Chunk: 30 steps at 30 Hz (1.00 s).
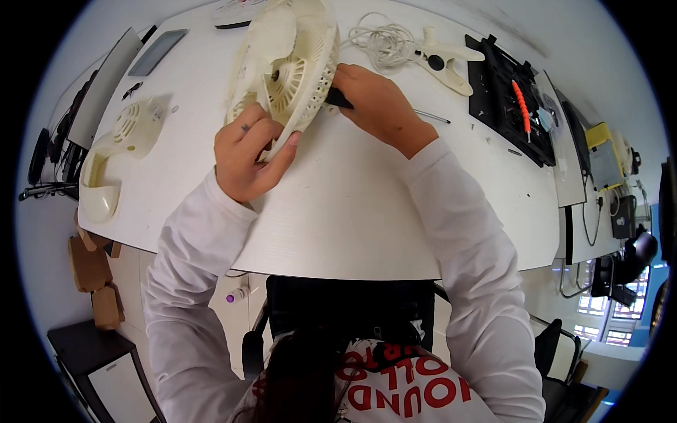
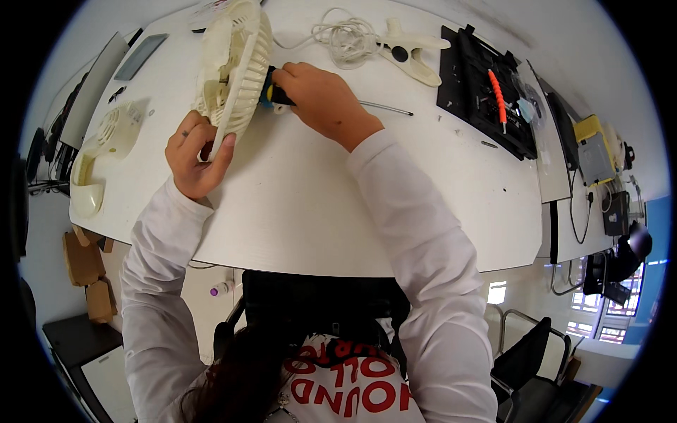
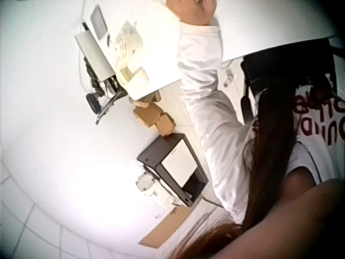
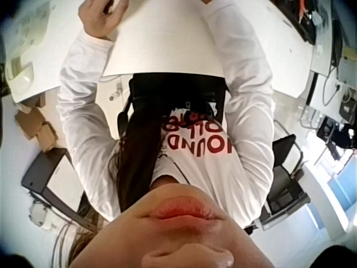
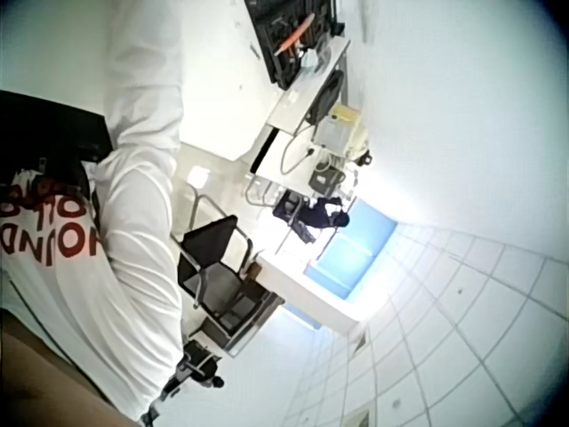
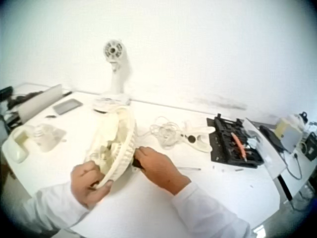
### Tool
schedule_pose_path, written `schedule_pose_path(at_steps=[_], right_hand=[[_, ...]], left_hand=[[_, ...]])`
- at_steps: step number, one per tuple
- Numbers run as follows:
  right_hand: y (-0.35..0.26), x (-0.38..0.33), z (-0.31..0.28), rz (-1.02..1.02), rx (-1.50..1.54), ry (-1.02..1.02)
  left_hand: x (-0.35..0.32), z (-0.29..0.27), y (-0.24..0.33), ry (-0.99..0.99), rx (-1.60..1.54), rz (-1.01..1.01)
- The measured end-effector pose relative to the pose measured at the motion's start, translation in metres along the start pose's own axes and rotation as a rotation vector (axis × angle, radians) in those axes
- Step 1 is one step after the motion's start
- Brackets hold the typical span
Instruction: The person uses a screwdriver to remove screws from the back cover of a small white fan. They then detach the cover and remove the internal motor assembly from the fan housing.
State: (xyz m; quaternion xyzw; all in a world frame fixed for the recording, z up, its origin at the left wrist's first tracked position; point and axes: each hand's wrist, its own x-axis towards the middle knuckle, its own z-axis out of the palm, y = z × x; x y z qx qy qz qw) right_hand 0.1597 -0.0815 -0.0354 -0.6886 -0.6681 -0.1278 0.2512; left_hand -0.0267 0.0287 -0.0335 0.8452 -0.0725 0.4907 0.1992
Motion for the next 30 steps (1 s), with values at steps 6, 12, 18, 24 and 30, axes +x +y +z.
schedule_pose_path(at_steps=[6,12,18,24,30], right_hand=[[0.0,-0.0051,-0.0028,0.081,-0.029,-0.02],[0.0004,-0.008,-0.0007,0.082,-0.077,0.019],[0.0011,-0.008,0.0018,0.054,-0.061,0.078],[0.0019,-0.0076,0.0046,0.015,-0.064,0.112],[0.0039,-0.0089,0.001,0.034,-0.064,0.081]], left_hand=[[-0.001,-0.0014,0.0003,-0.024,-0.014,-0.035],[-0.0028,-0.001,-0.002,-0.026,0.006,-0.026],[-0.0024,-0.0012,-0.0019,-0.033,0.009,-0.025],[-0.0025,-0.0025,-0.0018,-0.032,0.023,-0.02],[-0.0014,-0.0019,-0.001,-0.042,0.034,-0.015]])
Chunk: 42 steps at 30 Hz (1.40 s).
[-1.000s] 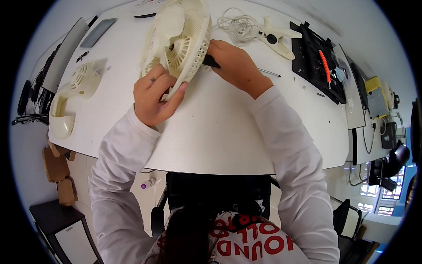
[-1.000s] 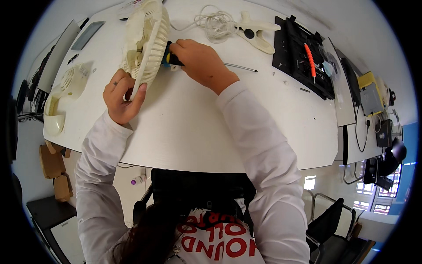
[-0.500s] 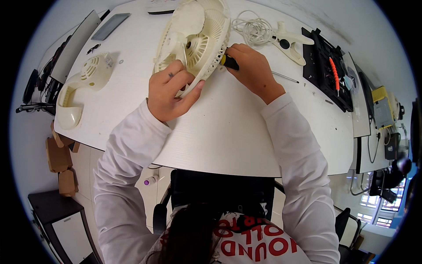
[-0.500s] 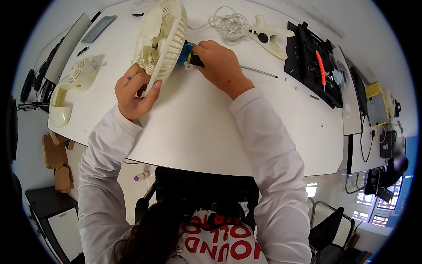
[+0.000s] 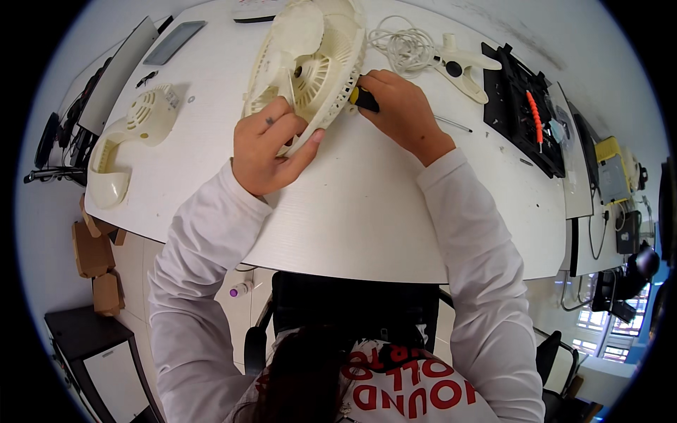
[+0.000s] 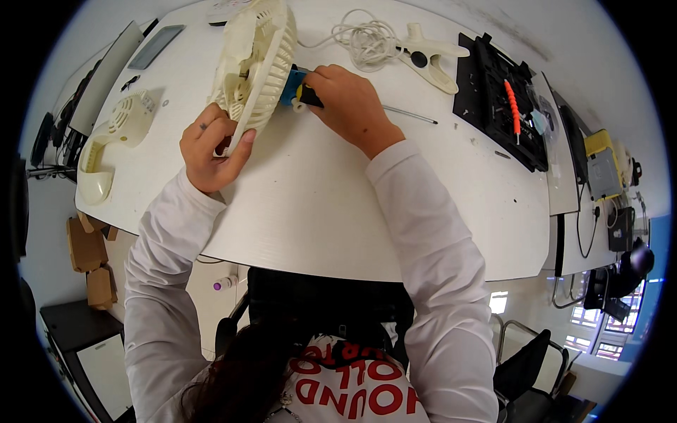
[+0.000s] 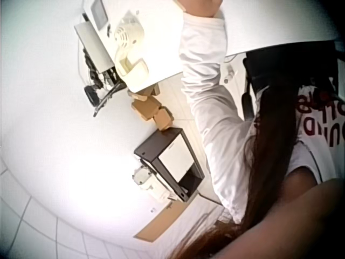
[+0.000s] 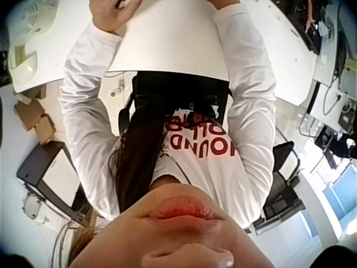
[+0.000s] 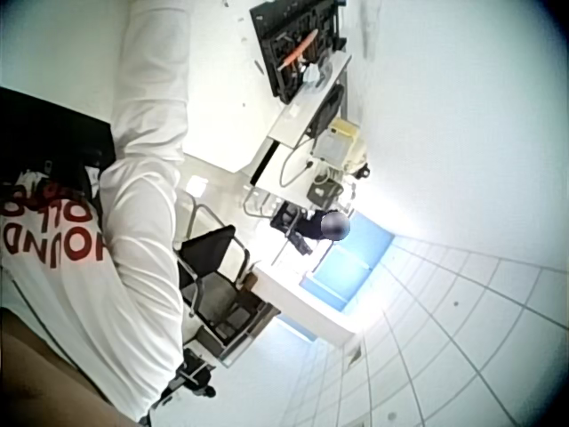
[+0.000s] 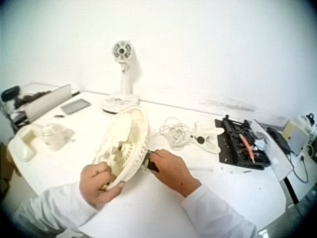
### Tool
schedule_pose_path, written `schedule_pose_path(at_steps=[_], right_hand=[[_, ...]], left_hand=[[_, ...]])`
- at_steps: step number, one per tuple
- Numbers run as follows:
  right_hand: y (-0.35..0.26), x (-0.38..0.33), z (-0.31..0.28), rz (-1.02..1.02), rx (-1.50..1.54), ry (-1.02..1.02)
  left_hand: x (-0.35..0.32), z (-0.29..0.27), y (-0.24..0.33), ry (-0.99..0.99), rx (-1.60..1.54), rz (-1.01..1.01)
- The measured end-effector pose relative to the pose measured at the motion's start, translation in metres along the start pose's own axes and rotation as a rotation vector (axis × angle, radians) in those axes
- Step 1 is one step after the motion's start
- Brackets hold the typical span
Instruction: The person uses a screwdriver to remove screws from the back cover of a small white fan. They then detach the cover and remove the internal motor assembly from the fan housing.
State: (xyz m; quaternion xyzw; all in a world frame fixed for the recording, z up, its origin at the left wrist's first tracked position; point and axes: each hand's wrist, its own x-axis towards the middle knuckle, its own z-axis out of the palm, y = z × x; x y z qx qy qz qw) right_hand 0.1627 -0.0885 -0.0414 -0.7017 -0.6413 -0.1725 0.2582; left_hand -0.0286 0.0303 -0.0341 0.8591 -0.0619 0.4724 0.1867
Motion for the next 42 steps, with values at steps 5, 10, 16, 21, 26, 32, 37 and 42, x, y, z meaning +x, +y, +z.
schedule_pose_path(at_steps=[5,10,16,21,26,32,37,42], right_hand=[[-0.007,0.003,-0.001,0.105,-0.025,-0.084],[-0.006,0.003,0.0,0.095,-0.02,-0.068],[-0.006,0.002,0.0,0.076,-0.009,-0.069],[-0.005,0.001,0.002,0.056,-0.022,-0.023],[-0.009,0.001,0.003,0.047,-0.048,-0.004],[-0.011,0.001,-0.002,0.032,-0.076,0.022],[-0.007,0.005,-0.044,0.041,-0.203,0.039],[0.037,-0.009,-0.125,0.182,-0.067,-0.11]], left_hand=[[0.0,-0.001,0.0,0.007,0.0,-0.012],[0.002,0.0,0.001,0.009,-0.005,-0.006],[0.001,-0.001,-0.001,0.008,-0.011,0.007],[0.002,0.001,-0.001,0.021,-0.021,0.048],[0.002,0.001,-0.001,0.025,-0.024,0.047],[0.003,0.001,-0.001,0.023,-0.03,0.05],[0.002,-0.001,0.0,0.029,0.006,0.043],[0.0,0.001,-0.001,0.021,0.017,0.019]])
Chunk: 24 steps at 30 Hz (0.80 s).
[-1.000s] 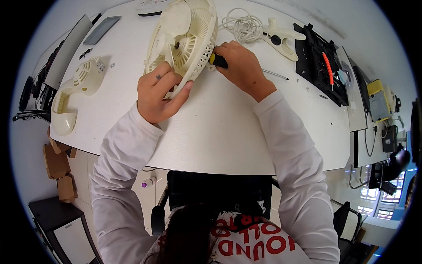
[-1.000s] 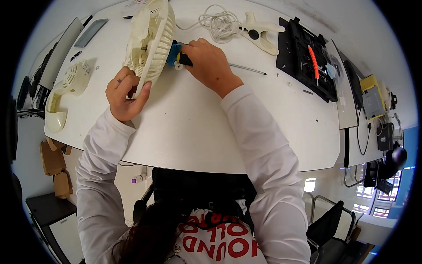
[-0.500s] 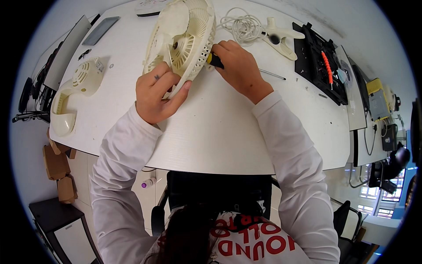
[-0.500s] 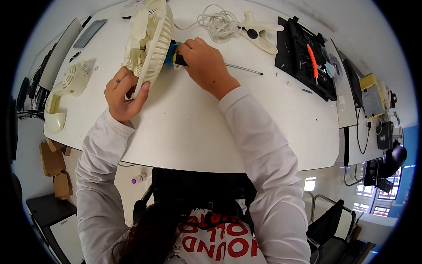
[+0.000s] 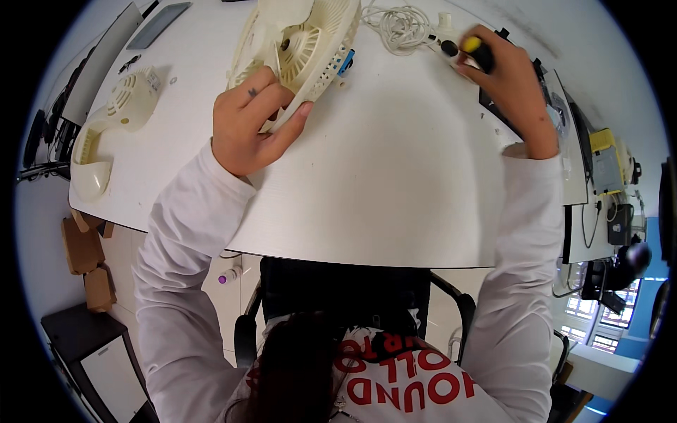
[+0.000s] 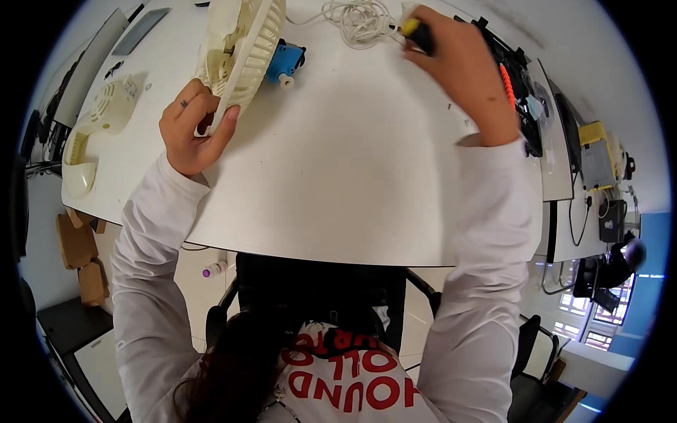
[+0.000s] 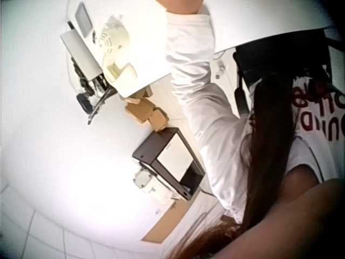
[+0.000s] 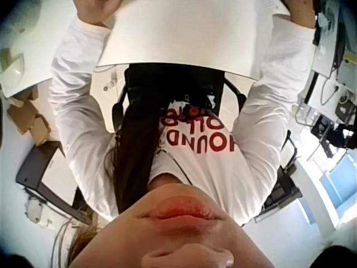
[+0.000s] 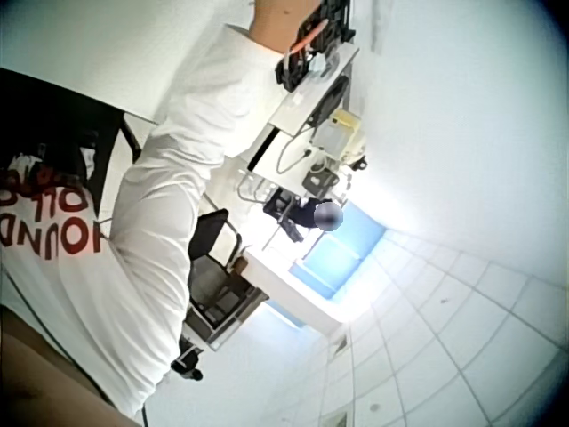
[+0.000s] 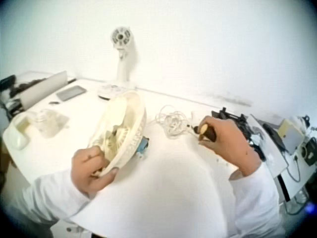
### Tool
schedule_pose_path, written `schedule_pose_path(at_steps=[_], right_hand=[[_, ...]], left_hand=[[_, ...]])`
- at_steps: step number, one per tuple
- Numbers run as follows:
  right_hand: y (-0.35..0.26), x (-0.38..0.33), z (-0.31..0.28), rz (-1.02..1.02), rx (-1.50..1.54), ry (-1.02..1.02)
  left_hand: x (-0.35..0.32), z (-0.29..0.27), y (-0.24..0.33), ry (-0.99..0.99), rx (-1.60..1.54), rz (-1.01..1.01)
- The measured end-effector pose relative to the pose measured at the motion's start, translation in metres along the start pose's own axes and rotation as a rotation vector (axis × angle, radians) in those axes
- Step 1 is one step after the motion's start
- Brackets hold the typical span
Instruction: The person uses a screwdriver to remove screws from the back cover of a small white fan. They then detach the cover and remove the internal motor assembly from the fan housing.
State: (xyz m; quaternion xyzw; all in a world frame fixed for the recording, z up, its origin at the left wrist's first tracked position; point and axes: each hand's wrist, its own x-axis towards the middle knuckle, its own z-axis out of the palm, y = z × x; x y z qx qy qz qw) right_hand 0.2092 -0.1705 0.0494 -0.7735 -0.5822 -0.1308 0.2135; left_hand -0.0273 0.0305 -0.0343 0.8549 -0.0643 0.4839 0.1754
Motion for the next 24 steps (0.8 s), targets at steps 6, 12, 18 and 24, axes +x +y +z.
schedule_pose_path(at_steps=[6,12,18,24], right_hand=[[0.072,-0.042,-0.018,0.249,-0.074,-0.244],[0.095,-0.067,0.001,0.401,-0.2,-0.286],[0.102,-0.068,0.013,0.416,-0.279,-0.267],[0.098,-0.067,0.02,0.456,-0.284,-0.268]], left_hand=[[0.0,-0.003,0.0,-0.031,0.005,-0.011],[0.001,-0.001,-0.001,-0.007,-0.012,0.001],[0.001,0.0,0.0,0.002,-0.03,-0.002],[-0.001,0.0,0.0,0.001,-0.052,-0.038]])
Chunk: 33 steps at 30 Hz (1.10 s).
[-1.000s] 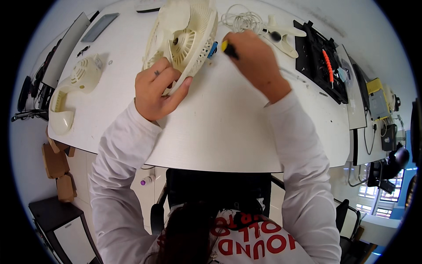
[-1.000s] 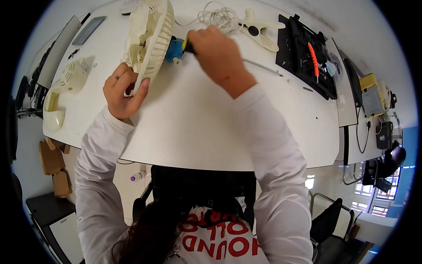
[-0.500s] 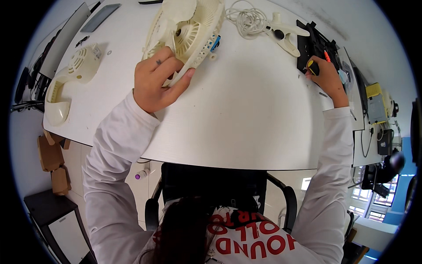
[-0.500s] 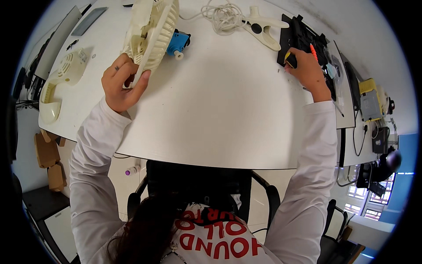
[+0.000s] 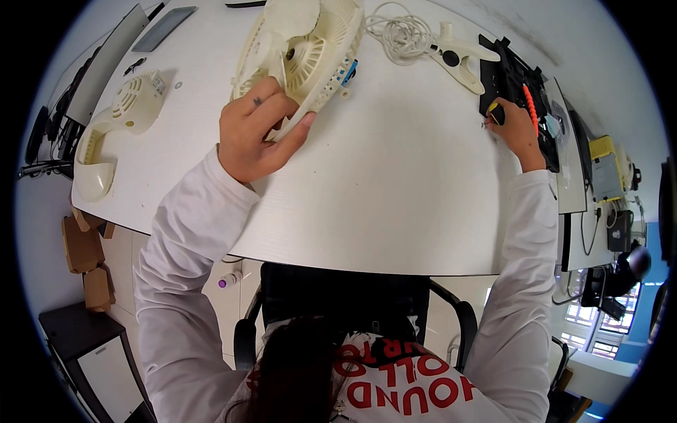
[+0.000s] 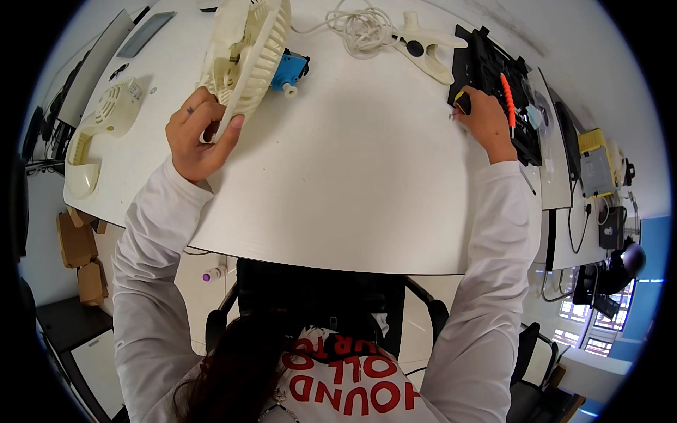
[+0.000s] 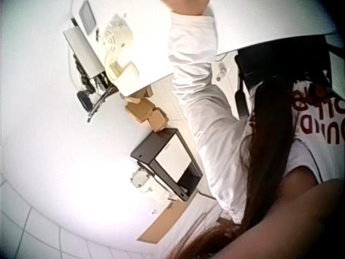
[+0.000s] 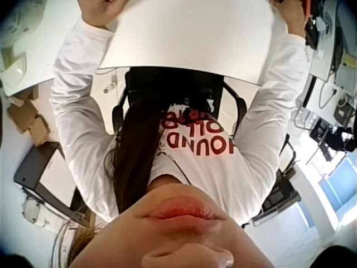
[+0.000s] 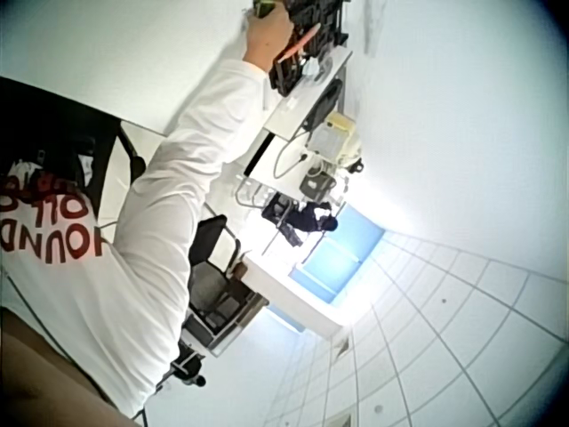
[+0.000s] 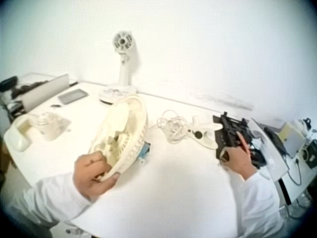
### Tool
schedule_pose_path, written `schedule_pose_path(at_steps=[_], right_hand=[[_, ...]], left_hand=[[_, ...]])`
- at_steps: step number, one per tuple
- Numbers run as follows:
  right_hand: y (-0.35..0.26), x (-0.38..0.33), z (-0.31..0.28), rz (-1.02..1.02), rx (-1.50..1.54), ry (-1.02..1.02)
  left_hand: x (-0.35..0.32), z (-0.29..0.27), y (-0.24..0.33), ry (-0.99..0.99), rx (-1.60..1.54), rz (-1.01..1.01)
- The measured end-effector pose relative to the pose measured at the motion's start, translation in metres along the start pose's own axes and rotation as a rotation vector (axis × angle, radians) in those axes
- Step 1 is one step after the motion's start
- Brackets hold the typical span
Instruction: The person uses a screwdriver to remove screws from the back cover of a small white fan. They then detach the cover and remove the internal motor assembly from the fan housing.
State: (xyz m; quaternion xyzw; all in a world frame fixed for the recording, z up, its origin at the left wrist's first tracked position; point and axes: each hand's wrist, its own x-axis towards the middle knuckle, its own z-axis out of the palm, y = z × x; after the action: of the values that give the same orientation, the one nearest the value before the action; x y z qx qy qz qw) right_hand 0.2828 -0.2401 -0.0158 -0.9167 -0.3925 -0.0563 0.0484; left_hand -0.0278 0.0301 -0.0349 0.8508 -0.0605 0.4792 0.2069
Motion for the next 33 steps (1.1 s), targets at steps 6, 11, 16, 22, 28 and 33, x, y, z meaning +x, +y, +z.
schedule_pose_path(at_steps=[6,11,16,22,28,33], right_hand=[[0.007,-0.002,0.001,-0.026,0.036,0.027],[-0.021,-0.02,-0.034,-0.058,0.005,0.082],[-0.086,-0.054,-0.088,-0.252,0.133,0.492],[-0.099,-0.1,-0.125,-0.628,0.135,0.944],[-0.134,-0.152,-0.082,-0.114,0.605,0.779],[-0.162,-0.166,-0.029,-0.005,1.241,0.47]], left_hand=[[0.001,0.001,-0.003,0.011,-0.027,0.043],[0.002,-0.001,-0.001,0.003,0.002,0.004],[-0.004,-0.002,0.001,0.013,0.017,-0.007],[-0.003,0.002,-0.002,0.082,-0.091,-0.053],[0.0,0.004,-0.002,0.07,-0.142,-0.083],[-0.004,0.002,-0.004,0.083,-0.124,-0.06]])
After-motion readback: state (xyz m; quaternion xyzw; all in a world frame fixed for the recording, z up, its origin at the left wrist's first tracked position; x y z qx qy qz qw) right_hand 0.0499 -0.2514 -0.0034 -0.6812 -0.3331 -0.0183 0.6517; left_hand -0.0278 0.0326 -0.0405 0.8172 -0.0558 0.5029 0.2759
